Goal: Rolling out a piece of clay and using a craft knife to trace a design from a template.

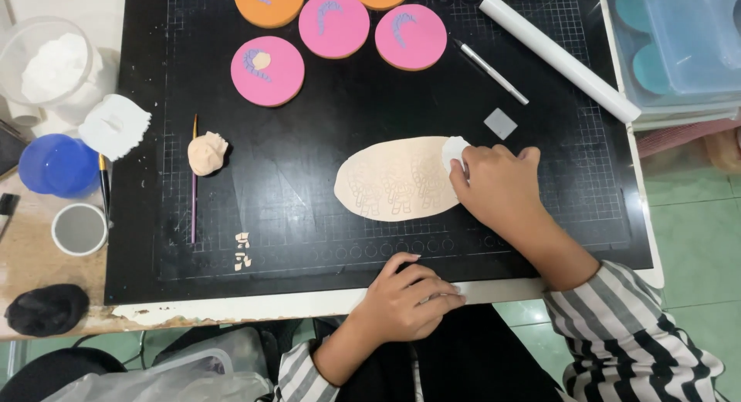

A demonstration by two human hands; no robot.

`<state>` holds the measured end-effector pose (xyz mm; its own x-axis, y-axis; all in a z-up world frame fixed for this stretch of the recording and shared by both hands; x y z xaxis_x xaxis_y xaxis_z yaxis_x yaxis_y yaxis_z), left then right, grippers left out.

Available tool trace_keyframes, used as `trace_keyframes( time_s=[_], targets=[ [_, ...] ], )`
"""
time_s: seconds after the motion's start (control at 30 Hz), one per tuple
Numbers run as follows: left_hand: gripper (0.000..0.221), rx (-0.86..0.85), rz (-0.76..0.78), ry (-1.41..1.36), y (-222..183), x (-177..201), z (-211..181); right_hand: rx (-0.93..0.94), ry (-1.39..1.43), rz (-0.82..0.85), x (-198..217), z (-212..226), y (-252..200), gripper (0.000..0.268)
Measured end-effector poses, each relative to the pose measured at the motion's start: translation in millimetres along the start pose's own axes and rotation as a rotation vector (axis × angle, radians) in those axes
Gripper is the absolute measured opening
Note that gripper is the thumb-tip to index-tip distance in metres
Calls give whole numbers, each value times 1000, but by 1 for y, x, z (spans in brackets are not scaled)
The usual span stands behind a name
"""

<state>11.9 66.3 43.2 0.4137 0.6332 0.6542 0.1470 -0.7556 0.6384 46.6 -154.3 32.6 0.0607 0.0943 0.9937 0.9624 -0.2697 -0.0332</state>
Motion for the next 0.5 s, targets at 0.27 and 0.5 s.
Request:
trace_keyframes(
  time_s=[0.27, 0.5],
  targets=[
    [24, 9, 32, -116, -1, 4, 3, 120, -143, -241, 6, 2, -1, 41],
    [54, -130, 699, -1264, -34, 17, 17, -36, 235, -188, 99, -60, -24, 39]
  ],
)
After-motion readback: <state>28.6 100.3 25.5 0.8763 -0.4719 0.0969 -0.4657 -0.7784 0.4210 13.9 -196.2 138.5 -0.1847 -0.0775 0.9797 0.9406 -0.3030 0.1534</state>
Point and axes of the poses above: each hand's wrist, its own y-axis towards the middle knuckle, its own x-axis out of the back of the hand, z = x × y, the point moved 4 cm from there along y, towards the middle knuckle, and after that the axes turned 10 degrees about z, right-handed, at the moved point
